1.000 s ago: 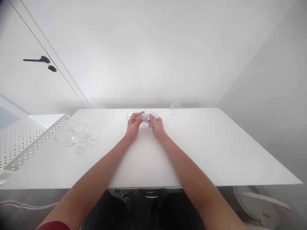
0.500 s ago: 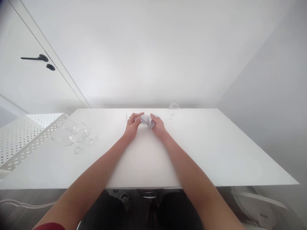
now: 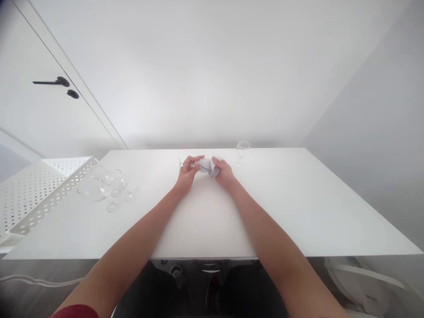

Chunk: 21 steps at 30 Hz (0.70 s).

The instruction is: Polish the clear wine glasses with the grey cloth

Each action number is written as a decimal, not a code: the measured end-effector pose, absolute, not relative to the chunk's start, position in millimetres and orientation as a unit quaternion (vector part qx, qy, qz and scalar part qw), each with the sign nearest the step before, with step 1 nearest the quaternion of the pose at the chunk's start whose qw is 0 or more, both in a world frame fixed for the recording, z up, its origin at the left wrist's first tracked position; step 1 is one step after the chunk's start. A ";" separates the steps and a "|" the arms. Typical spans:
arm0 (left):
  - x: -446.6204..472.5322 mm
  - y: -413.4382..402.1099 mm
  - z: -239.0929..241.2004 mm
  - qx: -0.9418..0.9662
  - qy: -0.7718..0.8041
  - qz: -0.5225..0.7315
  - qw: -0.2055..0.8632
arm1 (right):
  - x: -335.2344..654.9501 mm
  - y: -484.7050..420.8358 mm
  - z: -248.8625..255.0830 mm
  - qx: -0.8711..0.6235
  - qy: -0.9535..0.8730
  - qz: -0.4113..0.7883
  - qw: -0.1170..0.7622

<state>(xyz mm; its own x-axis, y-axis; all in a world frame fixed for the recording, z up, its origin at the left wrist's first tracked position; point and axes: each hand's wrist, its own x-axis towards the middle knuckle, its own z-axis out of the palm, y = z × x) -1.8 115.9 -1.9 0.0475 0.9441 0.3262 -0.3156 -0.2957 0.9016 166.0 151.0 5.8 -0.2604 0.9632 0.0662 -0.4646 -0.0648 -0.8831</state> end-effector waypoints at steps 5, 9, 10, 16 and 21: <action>-3.1 118.3 -1.5 0.496 0.305 0.634 0.509 | 166.7 155.5 6.2 -0.323 -0.439 0.623 0.561; -3.2 119.6 -3.2 0.492 0.321 0.640 0.495 | 165.2 161.1 -0.4 -0.368 -0.410 0.591 0.589; -3.4 119.2 -3.2 0.496 0.323 0.639 0.491 | 164.8 161.2 -1.4 -0.369 -0.408 0.597 0.584; -3.5 115.7 0.9 0.511 0.334 0.631 0.480 | 161.9 158.5 0.0 -0.353 -0.404 0.638 0.552; 1.7 114.2 3.4 0.561 0.309 0.576 0.508 | 158.7 163.2 1.8 -0.376 -0.368 0.584 0.619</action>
